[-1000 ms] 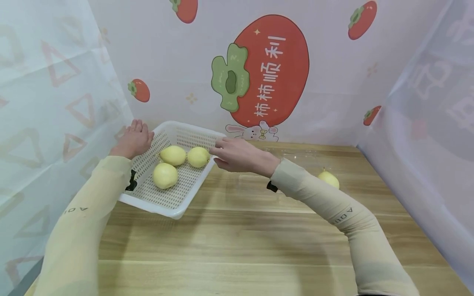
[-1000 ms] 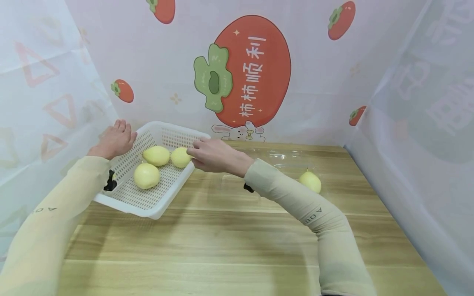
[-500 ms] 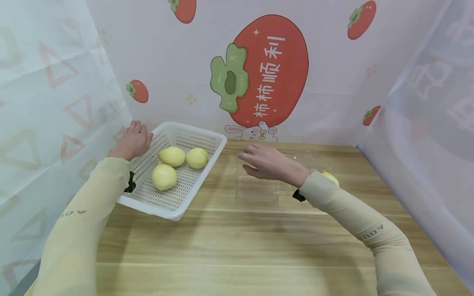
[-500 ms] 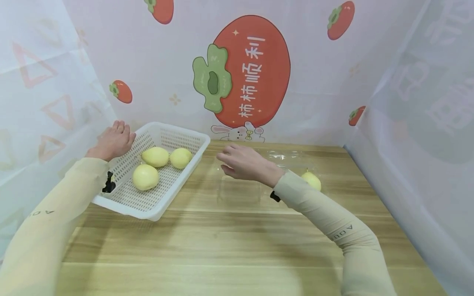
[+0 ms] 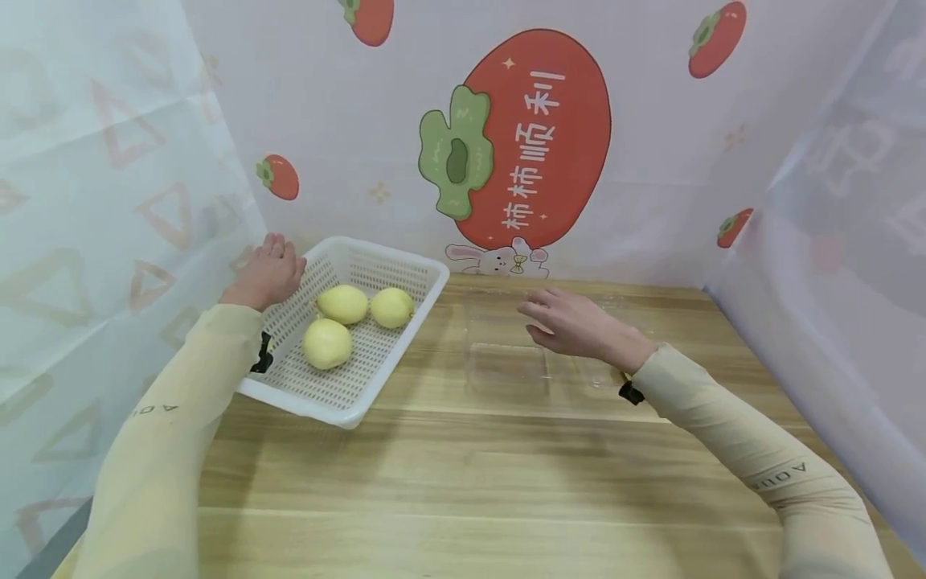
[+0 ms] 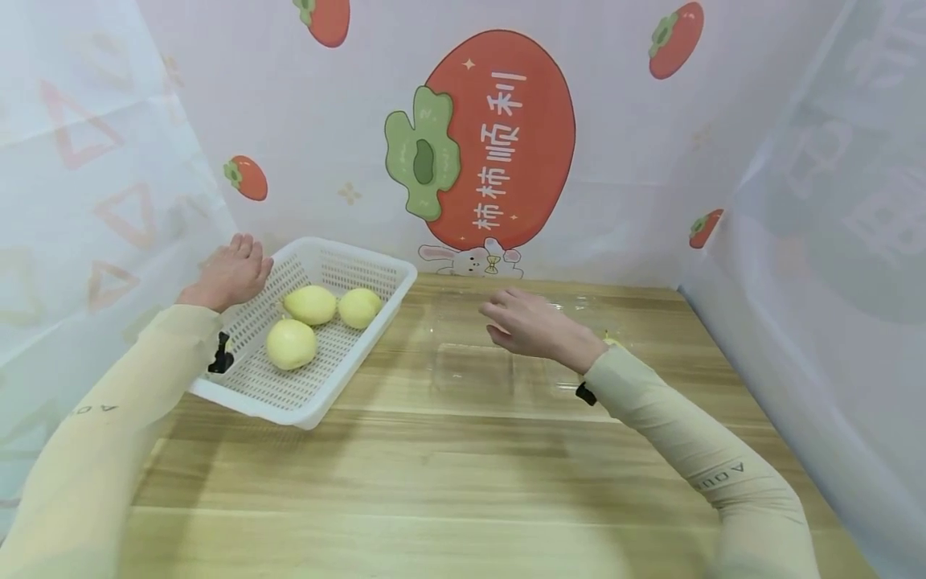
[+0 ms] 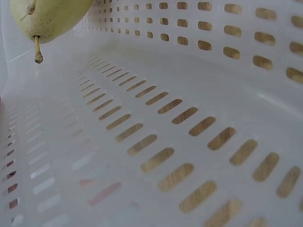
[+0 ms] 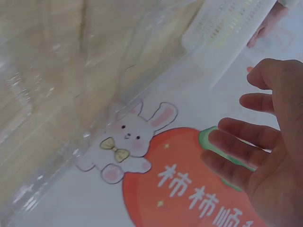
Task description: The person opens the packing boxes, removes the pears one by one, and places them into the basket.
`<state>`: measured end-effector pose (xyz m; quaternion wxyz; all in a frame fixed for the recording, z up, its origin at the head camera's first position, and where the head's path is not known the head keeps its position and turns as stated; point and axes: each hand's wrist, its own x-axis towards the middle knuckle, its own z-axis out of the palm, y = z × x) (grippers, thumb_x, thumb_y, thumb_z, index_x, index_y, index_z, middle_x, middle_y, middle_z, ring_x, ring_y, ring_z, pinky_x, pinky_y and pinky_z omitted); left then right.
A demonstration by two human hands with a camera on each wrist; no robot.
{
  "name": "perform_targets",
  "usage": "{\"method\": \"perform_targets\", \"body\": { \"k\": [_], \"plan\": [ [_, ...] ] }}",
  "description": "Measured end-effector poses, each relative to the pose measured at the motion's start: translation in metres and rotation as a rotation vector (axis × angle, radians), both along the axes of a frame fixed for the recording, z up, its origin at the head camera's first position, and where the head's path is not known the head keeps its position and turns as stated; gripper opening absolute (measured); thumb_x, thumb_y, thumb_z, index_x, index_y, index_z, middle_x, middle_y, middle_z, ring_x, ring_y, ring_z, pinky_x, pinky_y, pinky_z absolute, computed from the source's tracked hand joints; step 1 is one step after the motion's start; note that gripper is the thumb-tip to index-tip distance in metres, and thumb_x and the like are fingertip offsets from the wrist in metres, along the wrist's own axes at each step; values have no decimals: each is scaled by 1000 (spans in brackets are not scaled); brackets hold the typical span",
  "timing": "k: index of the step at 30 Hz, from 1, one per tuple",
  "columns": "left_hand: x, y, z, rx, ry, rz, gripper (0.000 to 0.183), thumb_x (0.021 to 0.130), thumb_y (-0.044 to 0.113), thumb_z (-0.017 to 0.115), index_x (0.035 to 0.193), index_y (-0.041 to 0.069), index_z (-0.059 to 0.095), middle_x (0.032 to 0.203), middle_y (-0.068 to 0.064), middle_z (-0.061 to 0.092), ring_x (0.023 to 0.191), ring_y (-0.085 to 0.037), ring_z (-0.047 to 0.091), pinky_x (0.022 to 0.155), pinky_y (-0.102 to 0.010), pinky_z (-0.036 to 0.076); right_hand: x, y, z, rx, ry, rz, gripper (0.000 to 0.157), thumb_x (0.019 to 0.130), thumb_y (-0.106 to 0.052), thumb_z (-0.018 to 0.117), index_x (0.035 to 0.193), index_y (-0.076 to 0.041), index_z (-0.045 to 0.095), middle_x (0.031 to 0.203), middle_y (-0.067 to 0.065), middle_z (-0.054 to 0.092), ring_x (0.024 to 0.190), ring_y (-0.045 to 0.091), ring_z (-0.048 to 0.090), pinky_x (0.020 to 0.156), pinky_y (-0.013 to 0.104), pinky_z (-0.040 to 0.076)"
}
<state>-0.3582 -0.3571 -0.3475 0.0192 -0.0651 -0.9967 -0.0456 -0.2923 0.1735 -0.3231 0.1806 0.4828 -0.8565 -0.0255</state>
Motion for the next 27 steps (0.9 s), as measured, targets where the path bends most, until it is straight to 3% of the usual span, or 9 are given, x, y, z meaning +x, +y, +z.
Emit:
{"method": "perform_targets", "body": {
  "k": [3,16,27],
  "plan": [
    [0,1,2,-8,20,-12,68,107,34,18,149,-18,7,156,-40,2,147,-53,-3,120,-64,3,-2,12,-2,-7,-23,-42,33,91,-21,67,122,-9,64,110,11,66,92,24,63,66,38,58],
    [-5,1,-2,-6,14,-3,70,106,38,14,150,-16,5,157,-38,0,148,-50,-6,121,-62,3,-10,61,-9,2,-96,-195,33,92,-21,65,120,-6,64,111,15,66,97,31,65,75,47,58],
    [-3,0,-2,7,-6,6,71,106,40,13,151,-14,0,158,-36,-4,148,-49,-8,120,-64,-1,-16,99,-32,-38,-184,-319,34,94,-20,62,122,-1,63,117,22,64,110,39,59,89,54,52]
  ]
}}
